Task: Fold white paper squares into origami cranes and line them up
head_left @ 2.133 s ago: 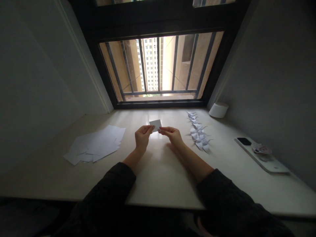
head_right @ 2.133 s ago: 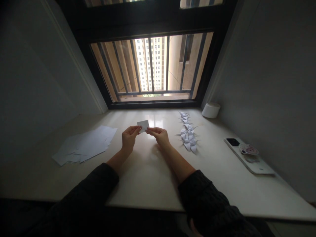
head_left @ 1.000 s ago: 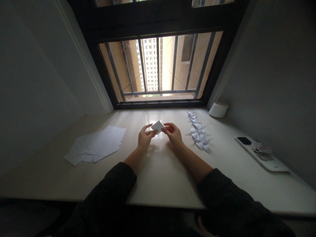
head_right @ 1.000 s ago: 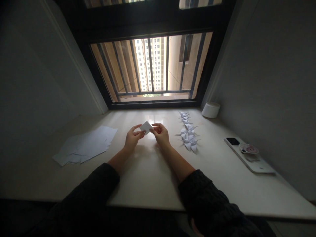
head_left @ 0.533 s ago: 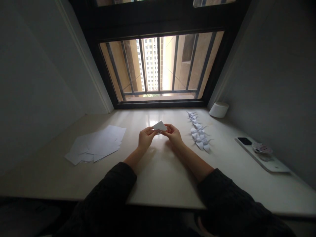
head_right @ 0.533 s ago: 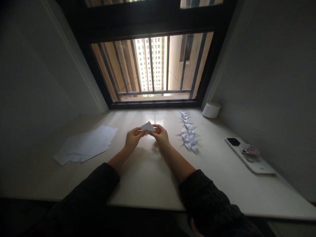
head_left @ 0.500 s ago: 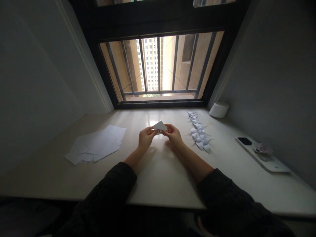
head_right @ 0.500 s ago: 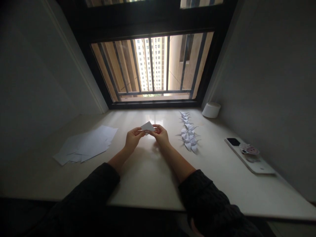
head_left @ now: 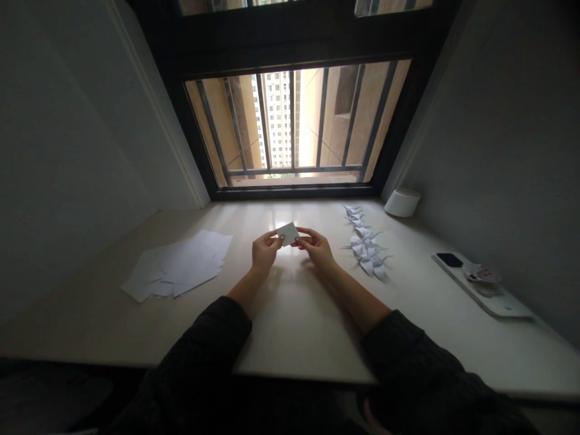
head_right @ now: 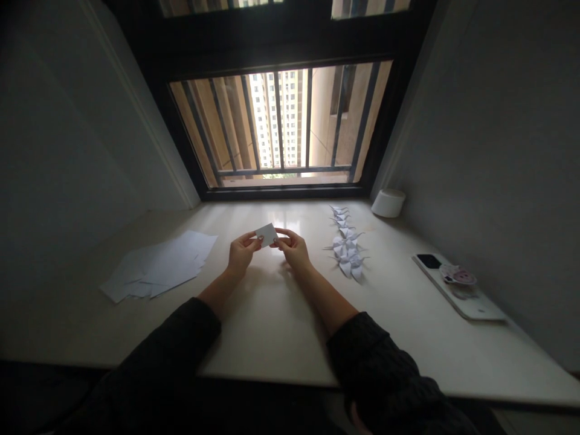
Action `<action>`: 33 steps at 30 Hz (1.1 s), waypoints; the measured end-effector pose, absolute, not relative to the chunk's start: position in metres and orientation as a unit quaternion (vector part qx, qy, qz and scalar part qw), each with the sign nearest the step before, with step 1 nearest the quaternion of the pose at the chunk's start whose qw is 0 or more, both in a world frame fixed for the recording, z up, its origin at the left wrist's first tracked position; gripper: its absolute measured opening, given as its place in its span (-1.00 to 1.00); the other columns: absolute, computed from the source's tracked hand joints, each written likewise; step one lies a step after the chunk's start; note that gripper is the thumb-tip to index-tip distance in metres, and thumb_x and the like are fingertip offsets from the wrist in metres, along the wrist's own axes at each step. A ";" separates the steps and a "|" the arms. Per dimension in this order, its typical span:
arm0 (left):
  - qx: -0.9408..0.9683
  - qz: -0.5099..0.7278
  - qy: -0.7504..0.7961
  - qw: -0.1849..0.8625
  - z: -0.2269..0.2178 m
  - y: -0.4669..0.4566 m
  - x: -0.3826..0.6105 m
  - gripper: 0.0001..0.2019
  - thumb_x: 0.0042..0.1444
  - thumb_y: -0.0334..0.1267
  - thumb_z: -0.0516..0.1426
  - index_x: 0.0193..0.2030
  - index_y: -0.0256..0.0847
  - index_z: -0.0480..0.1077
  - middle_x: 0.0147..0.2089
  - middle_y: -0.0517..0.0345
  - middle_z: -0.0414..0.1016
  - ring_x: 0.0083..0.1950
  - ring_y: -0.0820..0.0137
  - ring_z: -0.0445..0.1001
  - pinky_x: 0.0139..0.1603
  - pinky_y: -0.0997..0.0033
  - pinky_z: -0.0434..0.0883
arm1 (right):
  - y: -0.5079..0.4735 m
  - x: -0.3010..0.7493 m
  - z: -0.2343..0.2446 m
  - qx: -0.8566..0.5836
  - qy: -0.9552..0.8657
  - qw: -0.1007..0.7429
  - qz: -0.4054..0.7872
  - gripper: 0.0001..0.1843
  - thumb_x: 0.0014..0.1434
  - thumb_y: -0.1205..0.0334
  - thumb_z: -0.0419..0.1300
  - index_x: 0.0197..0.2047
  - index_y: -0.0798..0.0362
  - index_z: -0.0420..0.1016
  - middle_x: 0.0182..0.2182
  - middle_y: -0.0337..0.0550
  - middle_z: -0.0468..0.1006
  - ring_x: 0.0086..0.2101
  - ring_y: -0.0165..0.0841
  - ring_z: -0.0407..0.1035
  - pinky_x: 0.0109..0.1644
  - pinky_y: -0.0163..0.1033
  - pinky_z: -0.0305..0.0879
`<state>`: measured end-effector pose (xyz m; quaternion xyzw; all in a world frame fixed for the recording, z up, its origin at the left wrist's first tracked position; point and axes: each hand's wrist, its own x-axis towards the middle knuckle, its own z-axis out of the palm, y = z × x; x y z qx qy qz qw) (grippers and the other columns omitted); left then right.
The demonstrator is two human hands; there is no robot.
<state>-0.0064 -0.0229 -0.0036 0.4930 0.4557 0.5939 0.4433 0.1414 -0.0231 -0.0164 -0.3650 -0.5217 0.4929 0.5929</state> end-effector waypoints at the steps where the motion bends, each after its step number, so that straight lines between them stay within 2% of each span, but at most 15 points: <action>1: 0.510 0.587 0.464 0.425 -0.005 -0.022 -0.008 -0.58 -0.12 -0.13 0.27 -0.13 -0.32 0.49 -0.34 0.01 0.59 -0.30 0.29 0.53 -0.24 0.33 0.44 | -0.023 0.141 -0.018 -0.367 -0.529 0.589 0.488 -0.50 -0.07 0.04 0.30 -0.06 0.04 0.42 -0.45 -0.14 0.60 -0.38 -0.24 0.52 -0.27 -0.19 0.32; 5: 0.594 0.530 0.523 0.304 -0.007 -0.020 -0.016 -0.71 -0.02 -0.15 0.21 -0.15 -0.19 0.52 -0.32 0.07 0.59 -0.28 0.29 0.52 -0.23 0.35 0.40 | -0.024 0.143 -0.023 -0.385 -0.582 0.569 0.435 -0.41 -0.07 0.09 0.30 0.06 -0.02 0.31 -0.39 -0.17 0.57 -0.37 -0.28 0.49 -0.23 -0.16 0.36; 9: 0.655 0.464 0.560 0.206 -0.004 -0.023 -0.022 -0.71 0.11 -0.22 0.11 -0.02 -0.06 0.46 -0.17 0.10 0.57 -0.23 0.32 0.49 -0.20 0.38 0.37 | -0.025 0.144 -0.022 -0.378 -0.612 0.572 0.395 -0.36 -0.09 0.12 0.31 0.08 -0.10 0.24 -0.24 -0.16 0.53 -0.36 -0.34 0.45 -0.26 -0.20 0.38; 14: 0.722 0.417 0.538 0.125 0.003 -0.031 -0.019 -0.62 0.17 -0.33 0.01 0.10 0.05 0.36 -0.17 0.15 0.51 -0.24 0.40 0.43 -0.23 0.47 0.33 | -0.027 0.143 -0.019 -0.352 -0.647 0.530 0.420 -0.60 -0.06 0.12 0.31 -0.11 -0.01 0.46 -0.27 -0.13 0.57 -0.35 -0.34 0.46 -0.26 -0.23 0.36; 17: 0.700 0.453 0.531 0.149 0.003 -0.030 -0.018 -0.60 0.16 -0.29 0.03 0.15 0.04 0.30 -0.21 0.16 0.50 -0.29 0.43 0.42 -0.29 0.49 0.32 | -0.029 0.142 -0.020 -0.359 -0.653 0.484 0.458 -0.51 -0.11 0.08 0.34 -0.08 0.04 0.51 -0.41 -0.12 0.60 -0.44 -0.30 0.46 -0.35 -0.22 0.34; 19: 0.661 0.498 0.524 0.200 -0.001 -0.028 -0.018 -0.56 0.14 -0.23 0.07 0.18 -0.01 0.26 -0.26 0.17 0.50 -0.33 0.43 0.43 -0.31 0.49 0.33 | -0.030 0.142 -0.021 -0.364 -0.641 0.490 0.465 -0.45 -0.15 0.06 0.37 -0.05 0.04 0.51 -0.46 -0.13 0.61 -0.43 -0.26 0.47 -0.34 -0.19 0.35; 23: 0.599 0.545 0.495 0.315 -0.008 -0.022 -0.015 -0.49 0.06 -0.15 0.15 0.17 -0.14 0.26 -0.38 0.16 0.51 -0.34 0.39 0.48 -0.31 0.46 0.36 | -0.030 0.142 -0.019 -0.372 -0.616 0.549 0.425 -0.48 -0.18 0.05 0.39 -0.10 -0.01 0.54 -0.30 -0.10 0.62 -0.30 -0.20 0.49 -0.15 -0.10 0.36; 26: 0.584 0.541 0.464 0.388 -0.007 -0.023 -0.012 -0.47 0.03 -0.13 0.17 0.16 -0.20 0.26 -0.39 0.13 0.54 -0.34 0.36 0.51 -0.33 0.45 0.37 | -0.029 0.143 -0.016 -0.381 -0.615 0.575 0.382 -0.54 -0.14 0.03 0.36 -0.13 -0.03 0.55 -0.21 -0.09 0.60 -0.24 -0.21 0.48 -0.08 -0.08 0.34; 29: 0.588 0.541 0.449 0.400 -0.004 -0.026 -0.011 -0.48 0.01 -0.15 0.18 0.13 -0.22 0.29 -0.36 0.09 0.57 -0.33 0.35 0.53 -0.32 0.45 0.39 | -0.028 0.145 -0.016 -0.391 -0.626 0.574 0.356 -0.58 -0.11 0.03 0.35 -0.14 -0.04 0.54 -0.24 -0.11 0.61 -0.26 -0.24 0.48 -0.09 -0.10 0.33; 33: 0.609 0.536 0.452 0.372 -0.003 -0.026 -0.013 -0.52 0.01 -0.17 0.19 0.10 -0.19 0.32 -0.43 0.14 0.56 -0.36 0.36 0.53 -0.31 0.45 0.38 | -0.028 0.146 -0.015 -0.394 -0.636 0.567 0.346 -0.62 -0.11 0.05 0.35 -0.18 -0.04 0.53 -0.24 -0.14 0.59 -0.30 -0.28 0.46 -0.15 -0.14 0.33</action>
